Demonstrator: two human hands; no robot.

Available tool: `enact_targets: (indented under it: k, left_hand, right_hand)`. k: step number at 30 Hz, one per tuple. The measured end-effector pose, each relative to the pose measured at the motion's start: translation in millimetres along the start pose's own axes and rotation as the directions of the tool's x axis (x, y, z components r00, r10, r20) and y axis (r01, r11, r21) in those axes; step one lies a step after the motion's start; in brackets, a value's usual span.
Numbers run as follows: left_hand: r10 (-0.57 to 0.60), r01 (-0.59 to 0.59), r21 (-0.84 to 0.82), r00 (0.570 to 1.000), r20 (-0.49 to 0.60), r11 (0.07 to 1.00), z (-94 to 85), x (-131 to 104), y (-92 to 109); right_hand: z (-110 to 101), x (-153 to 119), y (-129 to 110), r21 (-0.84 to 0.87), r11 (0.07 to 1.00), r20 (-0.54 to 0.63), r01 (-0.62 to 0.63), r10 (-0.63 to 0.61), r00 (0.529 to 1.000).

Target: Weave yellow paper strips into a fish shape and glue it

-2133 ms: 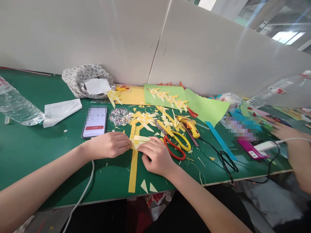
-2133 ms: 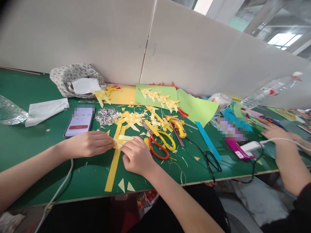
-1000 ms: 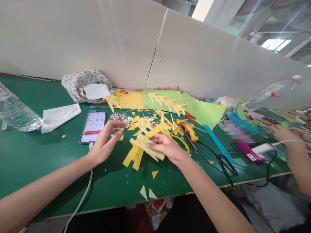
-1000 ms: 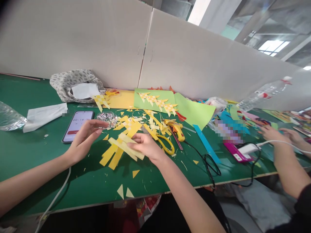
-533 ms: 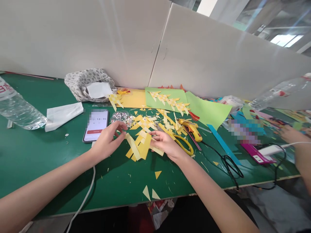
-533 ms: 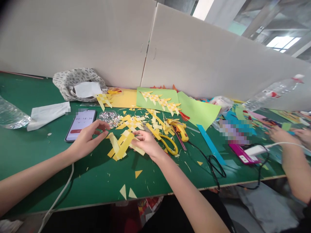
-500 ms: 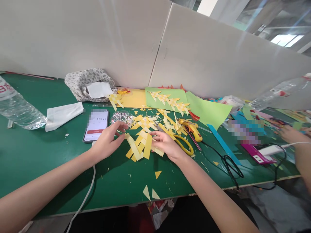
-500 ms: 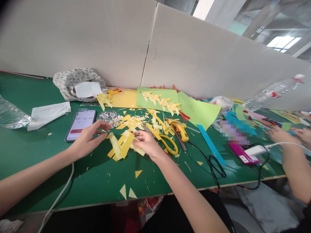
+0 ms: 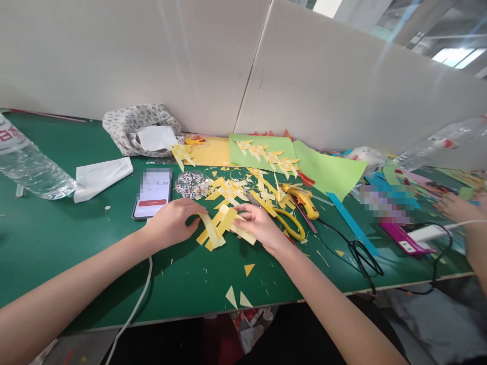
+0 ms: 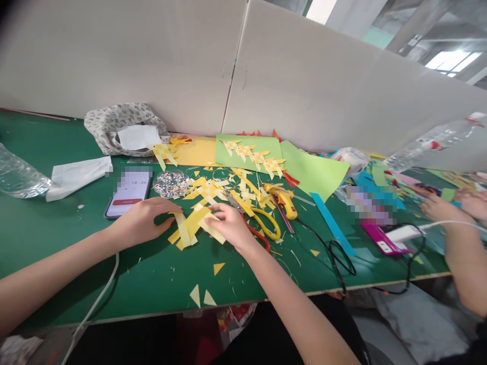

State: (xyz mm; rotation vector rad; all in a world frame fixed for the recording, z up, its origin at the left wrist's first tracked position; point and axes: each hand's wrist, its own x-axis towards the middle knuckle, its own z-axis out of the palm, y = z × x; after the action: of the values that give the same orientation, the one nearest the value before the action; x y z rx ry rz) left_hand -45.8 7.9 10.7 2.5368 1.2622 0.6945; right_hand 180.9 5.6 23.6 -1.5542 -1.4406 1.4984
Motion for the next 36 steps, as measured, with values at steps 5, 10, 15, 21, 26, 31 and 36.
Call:
enact_targets:
  k: [5, 10, 15, 21, 26, 31, 36]
  left_hand:
    - [0.083, -0.084, 0.063, 0.996, 0.016, 0.995, 2.1, -0.8, -0.9]
    - [0.214, -0.211, 0.104, 0.977, -0.020, 0.972, 6.8, -3.6, 3.0]
    - [0.254, -0.243, 0.144, 0.965, -0.059, 0.959, 10.9, -6.7, 10.7]
    - [0.190, -0.185, 0.079, 0.979, -0.069, 0.980, 12.4, -9.2, 18.6]
    - [0.174, -0.170, 0.059, 0.982, -0.072, 0.984, 3.1, -7.9, 17.1]
    - [0.180, -0.182, 0.069, 0.983, 0.032, 0.981, -11.0, -2.4, 9.0]
    - [0.260, -0.262, 0.035, 0.963, 0.070, 0.964, -8.7, 0.3, 2.3]
  right_hand:
    - [-3.3, -1.8, -2.2, -0.309, 0.948, -0.074, 0.069, -0.097, 0.992]
    - [-5.5, -2.9, -5.0, -0.372, 0.926, -0.053, 0.065, -0.091, 0.994]
    - [-4.4, -1.2, -4.5, -0.267, 0.963, -0.058, 0.022, -0.039, 0.998]
    - [-3.4, 1.6, 0.5, -0.248, 0.968, -0.061, 0.043, -0.060, 0.996]
    - [-9.8, -4.2, -3.9, -0.389, 0.919, -0.055, 0.067, -0.096, 0.994]
    - [-15.1, -8.3, -9.0, -0.482, 0.868, -0.084, 0.117, -0.178, 0.980]
    - [-14.4, -4.8, -5.1, -0.531, 0.829, -0.072, 0.174, -0.249, 0.966]
